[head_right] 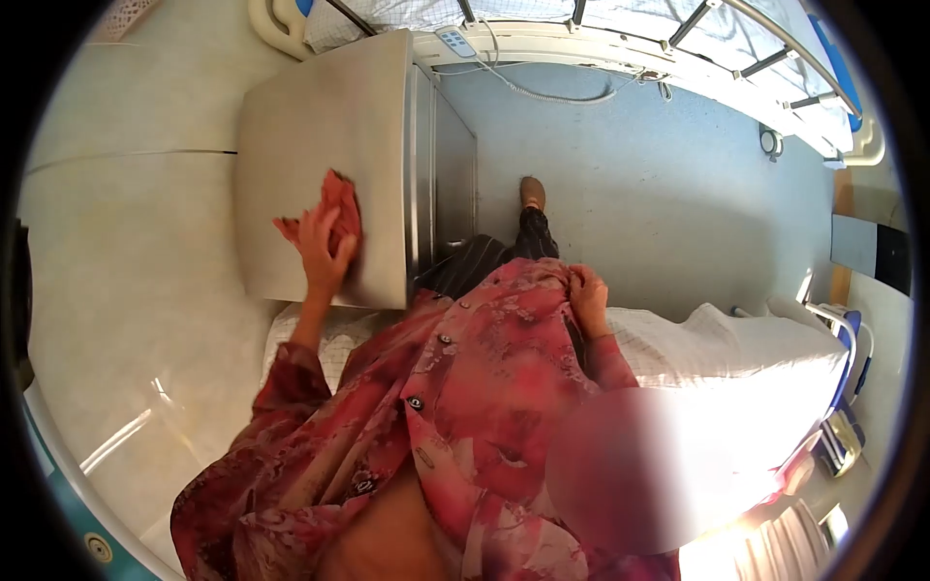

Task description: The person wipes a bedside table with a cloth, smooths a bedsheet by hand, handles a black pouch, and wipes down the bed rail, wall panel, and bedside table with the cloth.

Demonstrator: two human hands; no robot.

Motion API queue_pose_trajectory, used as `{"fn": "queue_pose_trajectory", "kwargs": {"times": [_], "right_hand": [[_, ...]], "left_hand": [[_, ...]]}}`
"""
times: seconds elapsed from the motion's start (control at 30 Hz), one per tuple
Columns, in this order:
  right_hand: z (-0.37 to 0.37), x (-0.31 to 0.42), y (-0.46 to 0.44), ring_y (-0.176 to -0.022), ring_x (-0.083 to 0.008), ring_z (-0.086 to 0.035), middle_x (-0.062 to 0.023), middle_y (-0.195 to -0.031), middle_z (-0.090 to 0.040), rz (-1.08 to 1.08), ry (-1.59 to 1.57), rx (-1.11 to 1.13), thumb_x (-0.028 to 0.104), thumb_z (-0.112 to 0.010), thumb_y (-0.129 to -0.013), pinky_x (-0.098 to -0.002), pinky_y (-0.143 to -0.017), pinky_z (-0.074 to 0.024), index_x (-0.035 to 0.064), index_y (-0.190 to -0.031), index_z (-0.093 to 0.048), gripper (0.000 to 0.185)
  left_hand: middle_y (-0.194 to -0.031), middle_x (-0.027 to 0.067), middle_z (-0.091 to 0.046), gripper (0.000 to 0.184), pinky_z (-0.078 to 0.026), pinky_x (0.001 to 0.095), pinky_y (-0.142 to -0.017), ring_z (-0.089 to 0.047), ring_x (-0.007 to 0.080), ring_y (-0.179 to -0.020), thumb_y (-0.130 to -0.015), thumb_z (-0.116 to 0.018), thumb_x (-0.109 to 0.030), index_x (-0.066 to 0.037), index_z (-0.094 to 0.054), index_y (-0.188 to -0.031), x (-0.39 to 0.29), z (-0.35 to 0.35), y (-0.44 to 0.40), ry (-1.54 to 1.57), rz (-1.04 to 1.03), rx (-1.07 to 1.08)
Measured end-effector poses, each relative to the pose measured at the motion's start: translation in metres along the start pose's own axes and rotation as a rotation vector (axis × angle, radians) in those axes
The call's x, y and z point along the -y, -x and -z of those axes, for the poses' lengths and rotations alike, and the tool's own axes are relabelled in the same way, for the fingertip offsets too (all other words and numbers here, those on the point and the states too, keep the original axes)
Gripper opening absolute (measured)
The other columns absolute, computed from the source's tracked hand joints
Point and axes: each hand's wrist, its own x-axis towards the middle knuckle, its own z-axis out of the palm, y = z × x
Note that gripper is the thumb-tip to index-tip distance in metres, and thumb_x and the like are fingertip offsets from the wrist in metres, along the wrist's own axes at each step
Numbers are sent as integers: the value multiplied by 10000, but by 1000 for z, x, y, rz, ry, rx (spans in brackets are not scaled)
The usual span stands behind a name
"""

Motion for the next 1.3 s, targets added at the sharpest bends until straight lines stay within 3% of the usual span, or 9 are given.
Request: {"fn": "queue_pose_trajectory", "kwargs": {"times": [0.17,0.27,0.33,0.67,0.93,1.0,1.1,1.23,1.3], "right_hand": [[0,2,6,-924,-378,-717,-199,-978,-741,-22,42,-14,195,-622,-951,-431,-813,-552,23,-1050,-733,227],[0,0,6,-928,-381,-717,-198,-983,-744,-39,42,21,211,-619,-954,-439,-813,-550,23,-1052,-733,240],[0,-1,5,-922,-383,-718,-197,-983,-745,-42,44,33,212,-619,-954,-443,-805,-551,24,-1047,-734,239],[26,-2,46,-884,-328,-732,-191,-956,-745,-142,166,139,251,-626,-931,-424,-789,-546,30,-1045,-750,278],[45,-2,71,-969,-330,-723,-193,-1007,-749,-298,186,216,297,-631,-911,-416,-833,-539,33,-1096,-747,343],[46,1,71,-970,-331,-723,-190,-1007,-749,-335,192,237,299,-631,-910,-416,-834,-540,38,-1098,-748,342],[46,4,71,-970,-332,-723,-186,-1007,-750,-377,193,263,301,-630,-909,-417,-836,-540,46,-1101,-750,341],[46,4,74,-971,-333,-722,-180,-1007,-752,-397,185,281,304,-629,-908,-417,-838,-541,56,-1105,-754,340],[45,4,76,-972,-334,-722,-177,-1007,-753,-393,176,289,305,-629,-908,-418,-839,-541,61,-1107,-755,339]], "left_hand": [[-1493,172,-495,554,-241,631,-1168,-404,463,-1370,-830,-763,-337,-115,-621,-1317,-50,25,70,73,-5,66],[-1487,153,-506,558,-208,737,-1105,-419,465,-1366,-810,-771,-310,-129,-633,-1319,-58,16,64,-14,36,40],[-1498,130,-498,535,-185,792,-1061,-411,447,-1382,-823,-753,-293,-145,-636,-1323,-58,-3,36,19,-17,-9],[-1480,81,-490,465,-212,796,-1036,-397,407,-1383,-926,-666,-315,-188,-606,-1369,-30,-78,-200,44,-90,-123],[-1389,52,-545,412,-246,806,-1035,-429,395,-1341,-957,-609,-405,-260,-604,-1342,50,-103,-319,-77,52,-284],[-1336,20,-568,355,-311,798,-994,-451,376,-1297,-963,-588,-427,-266,-640,-1276,91,-80,-324,-133,140,-287],[-1297,11,-582,287,-403,656,-1032,-494,280,-1266,-977,-554,-402,-231,-679,-1170,184,-73,-317,-261,246,-369],[-1379,52,-567,309,-441,517,-1042,-538,311,-1244,-1004,-513,-372,-172,-670,-1180,248,-15,-269,-505,421,-101],[-1393,59,-563,328,-432,528,-1049,-529,317,-1262,-1010,-503,-375,-168,-665,-1206,278,-18,-237,-471,524,-194]]}}
